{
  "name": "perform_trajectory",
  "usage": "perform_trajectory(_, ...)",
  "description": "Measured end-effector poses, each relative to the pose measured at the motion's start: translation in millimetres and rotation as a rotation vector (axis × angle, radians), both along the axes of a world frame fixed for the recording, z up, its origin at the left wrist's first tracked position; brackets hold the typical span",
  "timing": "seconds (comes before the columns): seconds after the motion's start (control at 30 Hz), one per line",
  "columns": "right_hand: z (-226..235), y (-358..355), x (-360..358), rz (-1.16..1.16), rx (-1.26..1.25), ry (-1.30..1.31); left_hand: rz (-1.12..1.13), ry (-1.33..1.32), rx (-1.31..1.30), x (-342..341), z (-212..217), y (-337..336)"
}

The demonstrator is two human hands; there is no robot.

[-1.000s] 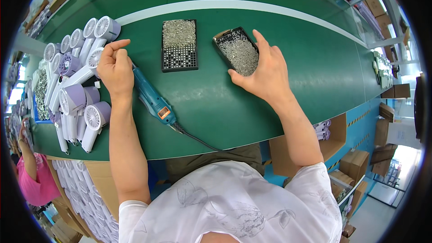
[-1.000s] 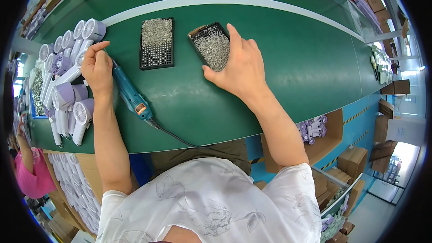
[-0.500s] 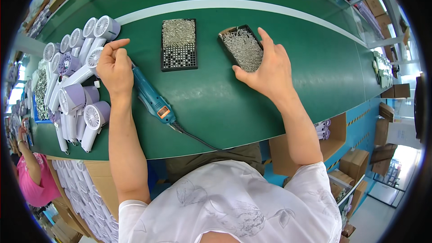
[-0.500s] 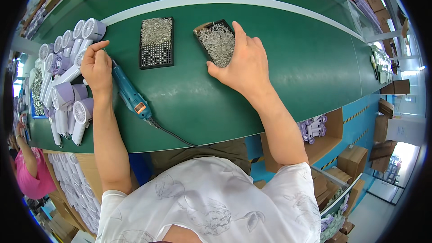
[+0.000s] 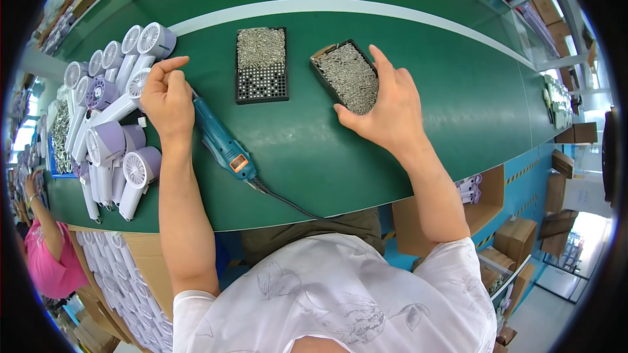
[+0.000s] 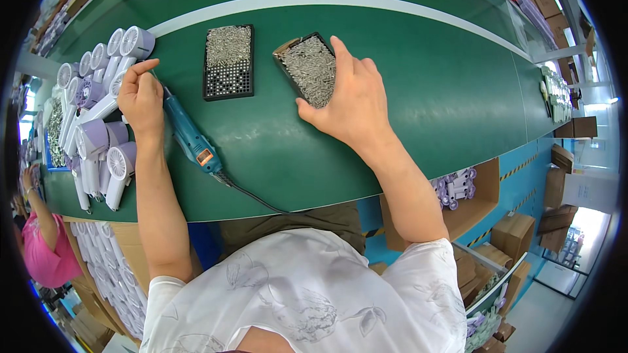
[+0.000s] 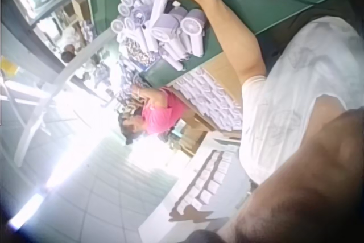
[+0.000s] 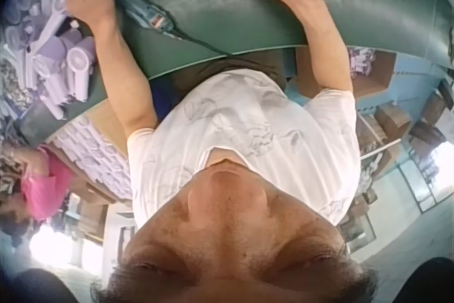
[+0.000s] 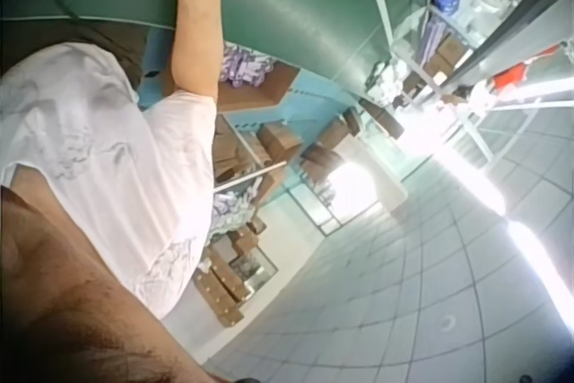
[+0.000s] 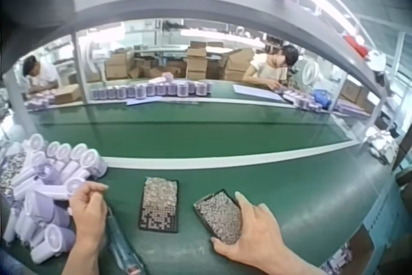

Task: The person arranges screw trays on the assembly table and assembles portable fans by picking up screws and driving them into the fan components using an electric screwdriver.

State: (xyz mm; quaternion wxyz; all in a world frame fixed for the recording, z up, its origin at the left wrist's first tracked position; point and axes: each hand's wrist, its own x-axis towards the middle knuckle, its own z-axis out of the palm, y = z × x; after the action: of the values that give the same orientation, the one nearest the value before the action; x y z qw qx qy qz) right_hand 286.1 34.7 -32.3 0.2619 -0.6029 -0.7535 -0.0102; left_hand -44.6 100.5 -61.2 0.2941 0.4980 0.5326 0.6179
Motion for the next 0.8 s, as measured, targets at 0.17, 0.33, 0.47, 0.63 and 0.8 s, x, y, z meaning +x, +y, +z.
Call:
perform_trajectory(0.17, -2.2, -0.5, 1.4, -0.009, 0.042, -0.001, -0.010, -0.019, 0.003, 1.0, 0.4, 0.5)
perform_trajectory(0.33, -2.3, 0.3, 1.9, -0.028, 0.053, 0.003, 0.003, 0.004, 0.002, 0.9, 2.2, -0.5)
perform_trajectory(0.47, -2.2, -3.4, 0.2, 0.048, 0.073, 0.034, -0.001, 0.026, 0.004, 0.6, -0.2, -1.1)
perform_trajectory(0.63, -4.7, -4.8, 2.1, 0.039, 0.071, 0.046, -0.013, 0.004, 0.002, 0.8, -0.2, -0.4)
perform_trajectory(0.8, -6.1, -4.4, 3.8, -0.033, 0.070, 0.038, -0.007, 0.016, 0.012, 0.0, -0.9, 0.3)
